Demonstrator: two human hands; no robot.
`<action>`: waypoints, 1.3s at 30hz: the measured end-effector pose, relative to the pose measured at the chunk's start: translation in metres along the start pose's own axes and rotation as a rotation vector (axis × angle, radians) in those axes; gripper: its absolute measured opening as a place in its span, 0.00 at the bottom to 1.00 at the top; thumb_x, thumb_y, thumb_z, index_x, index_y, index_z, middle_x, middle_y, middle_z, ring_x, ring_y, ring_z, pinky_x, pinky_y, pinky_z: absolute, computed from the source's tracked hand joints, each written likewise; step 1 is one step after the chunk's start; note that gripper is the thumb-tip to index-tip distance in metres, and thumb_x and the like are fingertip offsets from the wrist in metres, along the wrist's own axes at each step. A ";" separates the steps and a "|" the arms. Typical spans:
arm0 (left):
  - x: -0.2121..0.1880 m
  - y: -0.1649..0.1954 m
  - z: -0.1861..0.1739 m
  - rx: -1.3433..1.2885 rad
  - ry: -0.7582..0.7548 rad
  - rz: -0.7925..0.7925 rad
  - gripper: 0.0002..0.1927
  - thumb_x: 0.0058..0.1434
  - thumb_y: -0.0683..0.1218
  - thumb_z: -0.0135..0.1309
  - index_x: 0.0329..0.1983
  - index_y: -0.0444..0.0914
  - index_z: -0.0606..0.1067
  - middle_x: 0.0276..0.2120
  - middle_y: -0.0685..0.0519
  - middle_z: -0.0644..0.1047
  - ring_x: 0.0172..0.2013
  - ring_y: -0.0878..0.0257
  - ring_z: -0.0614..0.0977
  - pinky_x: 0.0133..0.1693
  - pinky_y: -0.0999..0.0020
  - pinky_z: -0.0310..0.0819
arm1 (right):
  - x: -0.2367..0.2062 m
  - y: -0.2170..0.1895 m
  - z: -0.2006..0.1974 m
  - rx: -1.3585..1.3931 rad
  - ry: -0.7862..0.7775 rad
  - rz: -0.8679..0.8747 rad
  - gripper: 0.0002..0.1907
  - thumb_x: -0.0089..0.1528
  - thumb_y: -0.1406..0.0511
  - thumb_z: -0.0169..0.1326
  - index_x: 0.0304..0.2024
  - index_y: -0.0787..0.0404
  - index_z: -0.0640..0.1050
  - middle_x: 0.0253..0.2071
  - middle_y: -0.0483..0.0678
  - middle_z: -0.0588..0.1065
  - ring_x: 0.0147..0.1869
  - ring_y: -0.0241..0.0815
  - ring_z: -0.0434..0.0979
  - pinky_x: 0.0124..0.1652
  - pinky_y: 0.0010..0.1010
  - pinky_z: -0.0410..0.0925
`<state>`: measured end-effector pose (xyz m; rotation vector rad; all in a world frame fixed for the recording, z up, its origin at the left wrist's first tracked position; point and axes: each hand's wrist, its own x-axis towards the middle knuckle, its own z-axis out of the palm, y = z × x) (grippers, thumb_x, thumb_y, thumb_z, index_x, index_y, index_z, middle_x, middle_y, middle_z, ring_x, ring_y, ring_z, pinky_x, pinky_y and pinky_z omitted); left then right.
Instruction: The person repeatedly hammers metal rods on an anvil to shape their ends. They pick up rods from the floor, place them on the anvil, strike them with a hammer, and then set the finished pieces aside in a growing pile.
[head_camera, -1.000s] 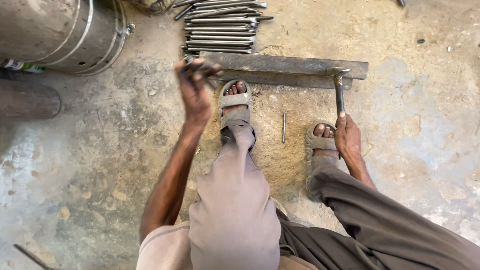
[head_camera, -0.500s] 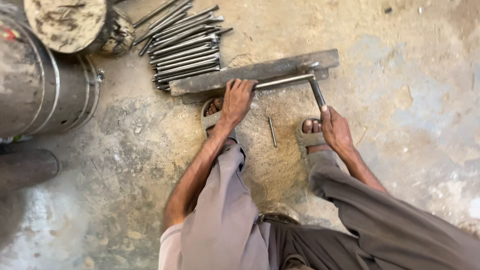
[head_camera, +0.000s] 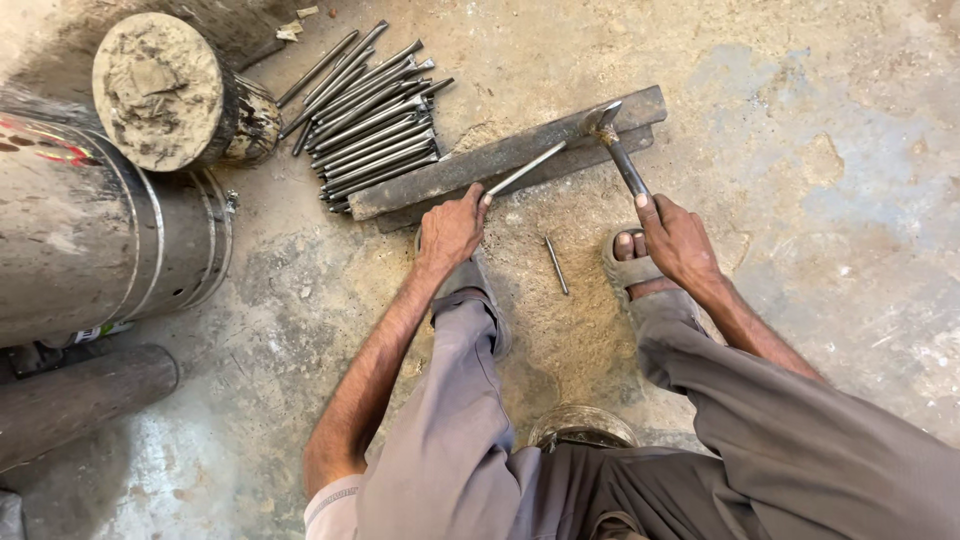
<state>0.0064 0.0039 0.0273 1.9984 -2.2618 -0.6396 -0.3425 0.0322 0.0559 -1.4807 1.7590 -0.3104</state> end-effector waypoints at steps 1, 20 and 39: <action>0.000 -0.004 0.000 -0.005 0.003 -0.006 0.19 0.75 0.57 0.40 0.57 0.43 0.72 0.27 0.40 0.81 0.30 0.39 0.83 0.31 0.41 0.75 | -0.002 -0.004 -0.002 0.011 -0.007 -0.008 0.29 0.73 0.46 0.38 0.42 0.66 0.74 0.26 0.64 0.74 0.32 0.66 0.76 0.36 0.55 0.66; 0.008 -0.017 0.009 -0.087 -0.191 -0.126 0.22 0.74 0.59 0.38 0.56 0.42 0.75 0.34 0.40 0.82 0.36 0.42 0.84 0.40 0.45 0.77 | -0.019 -0.065 -0.093 0.354 0.212 -0.703 0.27 0.82 0.46 0.34 0.53 0.61 0.71 0.25 0.41 0.68 0.22 0.27 0.67 0.21 0.26 0.62; -0.005 -0.021 0.026 -0.137 -0.110 -0.118 0.22 0.74 0.58 0.38 0.57 0.41 0.76 0.37 0.38 0.82 0.40 0.39 0.83 0.43 0.42 0.76 | 0.007 -0.027 -0.003 0.218 0.059 -0.270 0.23 0.76 0.50 0.32 0.46 0.59 0.71 0.20 0.52 0.70 0.19 0.41 0.69 0.22 0.34 0.64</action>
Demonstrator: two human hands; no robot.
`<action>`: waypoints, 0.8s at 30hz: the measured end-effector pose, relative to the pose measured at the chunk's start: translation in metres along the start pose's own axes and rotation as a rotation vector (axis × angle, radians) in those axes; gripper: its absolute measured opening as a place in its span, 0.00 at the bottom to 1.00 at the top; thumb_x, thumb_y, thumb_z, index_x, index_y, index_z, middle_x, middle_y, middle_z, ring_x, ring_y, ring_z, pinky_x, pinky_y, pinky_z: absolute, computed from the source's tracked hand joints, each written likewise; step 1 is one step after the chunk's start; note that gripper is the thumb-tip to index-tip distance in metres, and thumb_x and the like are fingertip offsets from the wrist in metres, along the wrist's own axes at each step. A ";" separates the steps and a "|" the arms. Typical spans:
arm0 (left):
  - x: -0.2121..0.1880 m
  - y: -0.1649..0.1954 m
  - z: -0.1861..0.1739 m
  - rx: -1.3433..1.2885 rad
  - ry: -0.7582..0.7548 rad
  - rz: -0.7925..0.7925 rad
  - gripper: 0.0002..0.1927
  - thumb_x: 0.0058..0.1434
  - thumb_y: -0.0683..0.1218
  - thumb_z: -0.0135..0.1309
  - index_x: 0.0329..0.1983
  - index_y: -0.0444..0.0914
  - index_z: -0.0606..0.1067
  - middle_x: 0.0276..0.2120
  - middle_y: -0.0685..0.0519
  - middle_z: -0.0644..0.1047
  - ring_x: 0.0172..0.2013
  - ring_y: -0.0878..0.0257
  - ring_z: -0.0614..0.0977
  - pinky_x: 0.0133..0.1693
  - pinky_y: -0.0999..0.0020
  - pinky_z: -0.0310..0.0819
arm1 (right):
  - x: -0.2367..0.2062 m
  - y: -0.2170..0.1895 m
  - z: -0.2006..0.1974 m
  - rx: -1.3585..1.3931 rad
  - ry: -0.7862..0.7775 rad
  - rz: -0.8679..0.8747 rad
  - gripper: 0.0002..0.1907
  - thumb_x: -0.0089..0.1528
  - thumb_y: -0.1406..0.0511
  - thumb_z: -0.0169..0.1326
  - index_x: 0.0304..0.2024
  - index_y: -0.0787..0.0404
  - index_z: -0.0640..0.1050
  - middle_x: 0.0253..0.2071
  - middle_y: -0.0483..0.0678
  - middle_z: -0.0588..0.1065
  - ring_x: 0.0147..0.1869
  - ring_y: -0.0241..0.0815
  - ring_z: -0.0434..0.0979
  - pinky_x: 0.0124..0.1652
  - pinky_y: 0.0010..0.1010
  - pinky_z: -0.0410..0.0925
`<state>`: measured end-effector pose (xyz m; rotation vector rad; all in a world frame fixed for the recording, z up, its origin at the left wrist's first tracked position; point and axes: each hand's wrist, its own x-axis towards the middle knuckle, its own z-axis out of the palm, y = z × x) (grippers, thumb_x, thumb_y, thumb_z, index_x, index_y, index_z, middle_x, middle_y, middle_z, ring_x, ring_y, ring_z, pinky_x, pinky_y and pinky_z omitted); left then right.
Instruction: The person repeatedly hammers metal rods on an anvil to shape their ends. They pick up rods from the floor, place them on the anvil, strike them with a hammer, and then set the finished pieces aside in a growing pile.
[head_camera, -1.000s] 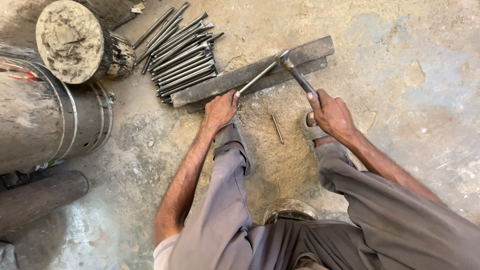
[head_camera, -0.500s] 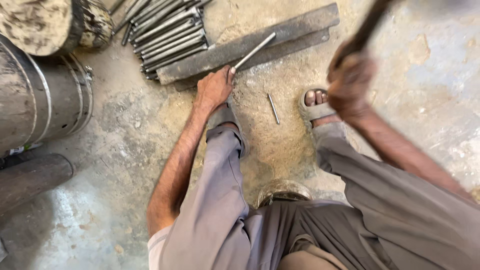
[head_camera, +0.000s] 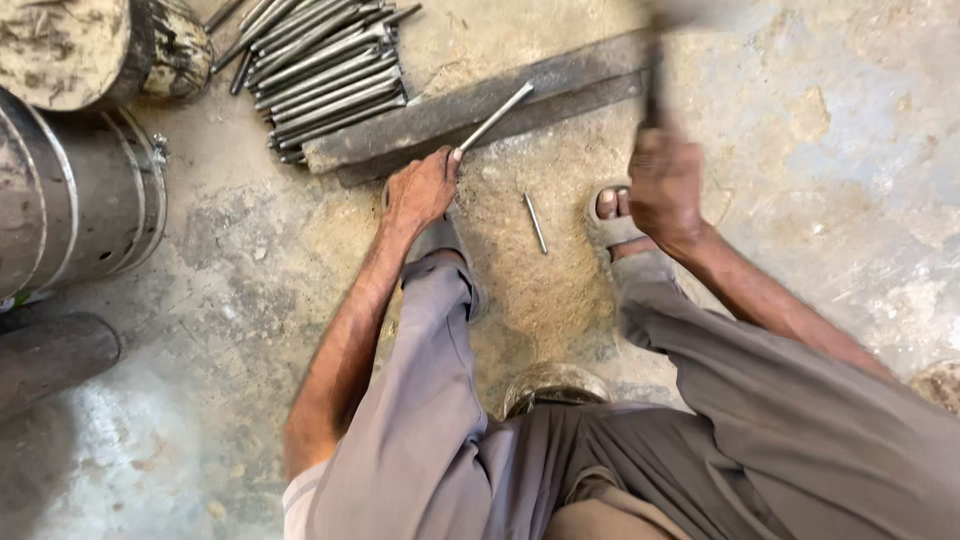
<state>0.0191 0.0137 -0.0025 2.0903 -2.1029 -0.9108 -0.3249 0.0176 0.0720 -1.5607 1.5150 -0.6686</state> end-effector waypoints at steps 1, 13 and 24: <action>0.000 0.002 -0.001 -0.001 0.017 0.021 0.22 0.75 0.58 0.39 0.57 0.41 0.76 0.37 0.38 0.82 0.40 0.38 0.83 0.43 0.42 0.76 | 0.000 0.001 0.009 -0.179 -0.127 0.154 0.23 0.76 0.50 0.33 0.46 0.61 0.71 0.21 0.56 0.73 0.20 0.47 0.72 0.23 0.39 0.66; 0.006 0.003 -0.011 -0.046 -0.017 0.062 0.25 0.70 0.60 0.46 0.60 0.38 0.71 0.29 0.36 0.81 0.34 0.37 0.83 0.36 0.41 0.75 | -0.020 0.037 0.013 -0.180 0.008 0.125 0.23 0.79 0.55 0.38 0.42 0.65 0.74 0.28 0.58 0.72 0.32 0.56 0.75 0.36 0.47 0.67; 0.029 0.014 -0.005 0.158 0.138 0.276 0.14 0.74 0.54 0.48 0.48 0.38 0.71 0.24 0.40 0.79 0.28 0.39 0.82 0.29 0.41 0.74 | -0.018 0.042 0.007 -0.159 0.024 0.107 0.26 0.78 0.52 0.37 0.39 0.65 0.73 0.21 0.55 0.71 0.23 0.47 0.73 0.24 0.43 0.65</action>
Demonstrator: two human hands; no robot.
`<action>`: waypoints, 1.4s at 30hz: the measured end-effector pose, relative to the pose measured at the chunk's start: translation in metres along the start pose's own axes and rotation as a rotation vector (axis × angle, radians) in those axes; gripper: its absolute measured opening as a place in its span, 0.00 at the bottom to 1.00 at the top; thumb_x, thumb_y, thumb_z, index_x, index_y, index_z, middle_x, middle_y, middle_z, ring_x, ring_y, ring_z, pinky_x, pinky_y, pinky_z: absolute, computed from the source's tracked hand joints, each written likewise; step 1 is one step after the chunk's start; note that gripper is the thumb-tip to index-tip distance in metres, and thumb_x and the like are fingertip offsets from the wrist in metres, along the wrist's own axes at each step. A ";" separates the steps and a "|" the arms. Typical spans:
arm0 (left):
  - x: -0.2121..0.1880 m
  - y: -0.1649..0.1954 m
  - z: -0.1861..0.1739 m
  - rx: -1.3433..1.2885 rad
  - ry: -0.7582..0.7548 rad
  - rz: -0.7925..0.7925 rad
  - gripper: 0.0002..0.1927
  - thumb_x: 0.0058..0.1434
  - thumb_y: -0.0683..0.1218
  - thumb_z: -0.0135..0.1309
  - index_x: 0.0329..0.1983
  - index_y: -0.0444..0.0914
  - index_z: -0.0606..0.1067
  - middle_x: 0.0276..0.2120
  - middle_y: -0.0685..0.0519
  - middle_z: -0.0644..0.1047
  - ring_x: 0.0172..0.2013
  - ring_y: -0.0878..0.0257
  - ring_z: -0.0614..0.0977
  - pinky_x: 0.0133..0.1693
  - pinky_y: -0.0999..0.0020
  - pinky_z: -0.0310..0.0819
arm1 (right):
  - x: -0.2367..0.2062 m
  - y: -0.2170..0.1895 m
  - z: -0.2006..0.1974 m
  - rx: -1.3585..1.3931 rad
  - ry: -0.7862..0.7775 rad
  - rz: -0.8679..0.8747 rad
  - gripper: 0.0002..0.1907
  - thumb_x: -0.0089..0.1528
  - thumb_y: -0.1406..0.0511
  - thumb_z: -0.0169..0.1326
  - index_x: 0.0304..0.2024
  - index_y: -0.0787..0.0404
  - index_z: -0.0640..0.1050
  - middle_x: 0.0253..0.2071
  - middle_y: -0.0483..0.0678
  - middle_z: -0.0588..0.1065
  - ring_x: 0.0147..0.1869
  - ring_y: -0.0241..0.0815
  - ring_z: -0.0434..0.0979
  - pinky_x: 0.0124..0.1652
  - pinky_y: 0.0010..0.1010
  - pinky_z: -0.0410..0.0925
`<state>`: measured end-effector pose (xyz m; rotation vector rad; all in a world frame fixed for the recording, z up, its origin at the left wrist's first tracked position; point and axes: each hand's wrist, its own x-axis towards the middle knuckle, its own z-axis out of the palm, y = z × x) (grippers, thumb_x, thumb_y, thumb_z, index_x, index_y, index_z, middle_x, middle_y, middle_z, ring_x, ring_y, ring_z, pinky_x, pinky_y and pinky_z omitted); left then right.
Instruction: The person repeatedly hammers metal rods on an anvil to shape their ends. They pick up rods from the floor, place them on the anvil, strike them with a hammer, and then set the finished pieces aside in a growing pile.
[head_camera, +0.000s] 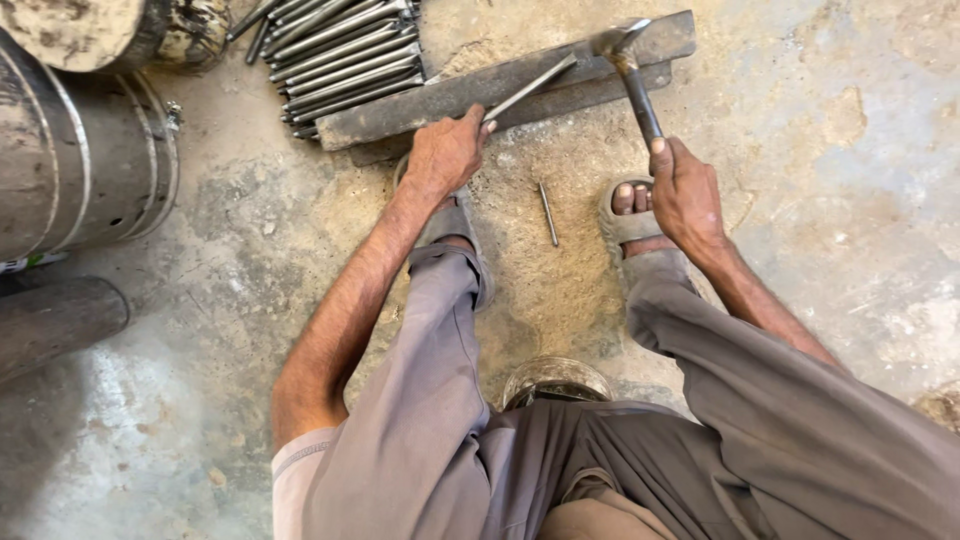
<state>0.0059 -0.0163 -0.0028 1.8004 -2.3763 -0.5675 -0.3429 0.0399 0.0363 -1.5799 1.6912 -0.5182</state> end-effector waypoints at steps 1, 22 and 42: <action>-0.001 -0.002 0.003 0.025 0.002 0.003 0.13 0.74 0.53 0.48 0.47 0.39 0.71 0.23 0.40 0.79 0.27 0.40 0.82 0.28 0.42 0.74 | 0.001 -0.001 0.001 0.012 -0.021 0.010 0.26 0.78 0.52 0.36 0.39 0.65 0.73 0.21 0.54 0.70 0.22 0.47 0.73 0.23 0.44 0.65; 0.014 -0.025 0.029 0.252 -0.064 0.046 0.16 0.78 0.55 0.42 0.39 0.39 0.67 0.18 0.52 0.73 0.16 0.60 0.75 0.16 0.59 0.68 | 0.018 -0.048 -0.012 -0.096 0.500 -0.644 0.28 0.86 0.54 0.23 0.63 0.72 0.66 0.32 0.48 0.68 0.31 0.40 0.66 0.27 0.28 0.65; 0.018 -0.020 0.026 0.396 0.334 0.173 0.07 0.68 0.48 0.46 0.39 0.40 0.71 0.21 0.49 0.76 0.19 0.52 0.79 0.21 0.51 0.70 | 0.038 -0.036 -0.017 -0.382 0.151 -0.321 0.25 0.82 0.55 0.38 0.41 0.64 0.77 0.32 0.60 0.77 0.34 0.57 0.76 0.33 0.45 0.67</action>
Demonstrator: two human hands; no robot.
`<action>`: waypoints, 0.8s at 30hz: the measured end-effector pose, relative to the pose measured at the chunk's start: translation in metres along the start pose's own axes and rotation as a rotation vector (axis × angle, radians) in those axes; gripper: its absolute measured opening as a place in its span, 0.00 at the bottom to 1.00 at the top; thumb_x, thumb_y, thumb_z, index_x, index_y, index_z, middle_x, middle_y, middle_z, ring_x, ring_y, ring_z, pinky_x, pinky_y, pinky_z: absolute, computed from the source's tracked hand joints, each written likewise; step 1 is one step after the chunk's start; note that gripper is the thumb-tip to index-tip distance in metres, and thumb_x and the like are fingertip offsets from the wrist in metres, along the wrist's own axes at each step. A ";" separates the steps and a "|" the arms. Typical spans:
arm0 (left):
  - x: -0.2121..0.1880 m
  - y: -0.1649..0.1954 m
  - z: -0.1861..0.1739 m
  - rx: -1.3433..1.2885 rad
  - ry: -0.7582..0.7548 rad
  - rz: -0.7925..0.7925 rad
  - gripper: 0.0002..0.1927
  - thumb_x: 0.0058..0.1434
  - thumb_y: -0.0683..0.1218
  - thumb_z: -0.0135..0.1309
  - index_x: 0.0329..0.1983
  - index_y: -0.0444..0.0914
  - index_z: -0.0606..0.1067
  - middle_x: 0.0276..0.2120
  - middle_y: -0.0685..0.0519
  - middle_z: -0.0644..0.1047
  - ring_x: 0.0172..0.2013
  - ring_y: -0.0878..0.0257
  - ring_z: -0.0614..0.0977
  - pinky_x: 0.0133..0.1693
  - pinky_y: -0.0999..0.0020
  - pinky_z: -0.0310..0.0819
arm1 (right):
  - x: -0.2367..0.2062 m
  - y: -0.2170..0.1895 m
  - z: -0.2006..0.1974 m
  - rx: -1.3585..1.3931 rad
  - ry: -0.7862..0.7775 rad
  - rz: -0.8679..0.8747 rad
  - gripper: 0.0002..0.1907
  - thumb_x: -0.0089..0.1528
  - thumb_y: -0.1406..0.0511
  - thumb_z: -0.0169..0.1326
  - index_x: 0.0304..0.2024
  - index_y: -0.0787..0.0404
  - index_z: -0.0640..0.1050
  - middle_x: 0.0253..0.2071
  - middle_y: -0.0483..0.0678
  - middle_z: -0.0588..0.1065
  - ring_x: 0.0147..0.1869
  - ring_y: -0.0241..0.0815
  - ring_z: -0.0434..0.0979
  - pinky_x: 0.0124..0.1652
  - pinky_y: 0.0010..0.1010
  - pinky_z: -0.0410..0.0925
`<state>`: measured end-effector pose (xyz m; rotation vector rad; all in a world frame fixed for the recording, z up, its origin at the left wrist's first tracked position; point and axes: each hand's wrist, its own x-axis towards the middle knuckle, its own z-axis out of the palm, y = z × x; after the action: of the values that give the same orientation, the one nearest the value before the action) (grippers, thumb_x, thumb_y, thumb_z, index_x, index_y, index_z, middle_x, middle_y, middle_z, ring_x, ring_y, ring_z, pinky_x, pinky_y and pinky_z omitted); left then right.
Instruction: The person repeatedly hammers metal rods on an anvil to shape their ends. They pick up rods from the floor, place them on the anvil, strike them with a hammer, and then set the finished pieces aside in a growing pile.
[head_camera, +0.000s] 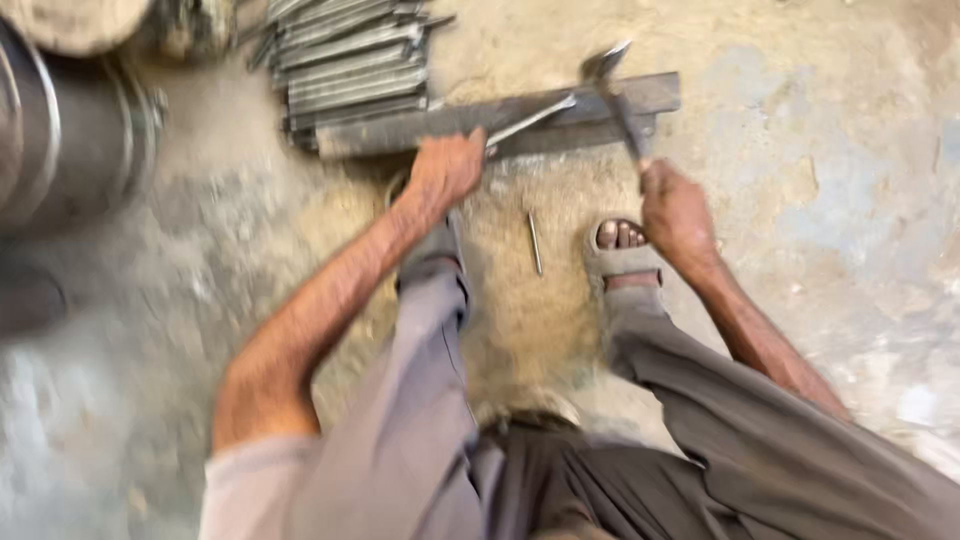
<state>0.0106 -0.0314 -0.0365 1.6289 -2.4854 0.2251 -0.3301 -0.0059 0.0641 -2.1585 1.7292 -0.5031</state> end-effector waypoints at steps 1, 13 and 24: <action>-0.006 0.002 0.004 -0.025 -0.054 -0.002 0.06 0.67 0.47 0.47 0.39 0.40 0.71 0.20 0.48 0.76 0.20 0.52 0.79 0.22 0.50 0.70 | -0.008 0.009 0.001 -0.018 0.033 -0.070 0.27 0.83 0.55 0.37 0.39 0.62 0.78 0.33 0.57 0.77 0.34 0.53 0.76 0.33 0.45 0.67; -0.006 0.005 0.000 -0.202 -0.487 -0.133 0.16 0.78 0.50 0.39 0.36 0.38 0.69 0.17 0.49 0.74 0.18 0.57 0.77 0.21 0.55 0.70 | -0.004 0.024 0.025 0.113 -0.243 0.224 0.27 0.80 0.50 0.38 0.43 0.63 0.78 0.28 0.61 0.77 0.32 0.59 0.78 0.34 0.57 0.69; -0.012 0.005 0.010 -0.188 -0.246 -0.082 0.18 0.72 0.56 0.45 0.38 0.37 0.69 0.17 0.49 0.74 0.16 0.56 0.75 0.19 0.54 0.71 | -0.015 0.015 0.042 0.060 -0.169 0.130 0.27 0.80 0.50 0.40 0.44 0.65 0.77 0.25 0.65 0.73 0.29 0.68 0.73 0.28 0.54 0.64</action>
<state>0.0099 -0.0208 -0.0488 1.7658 -2.5113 -0.2262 -0.3259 0.0068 0.0192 -1.9705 1.7253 -0.3241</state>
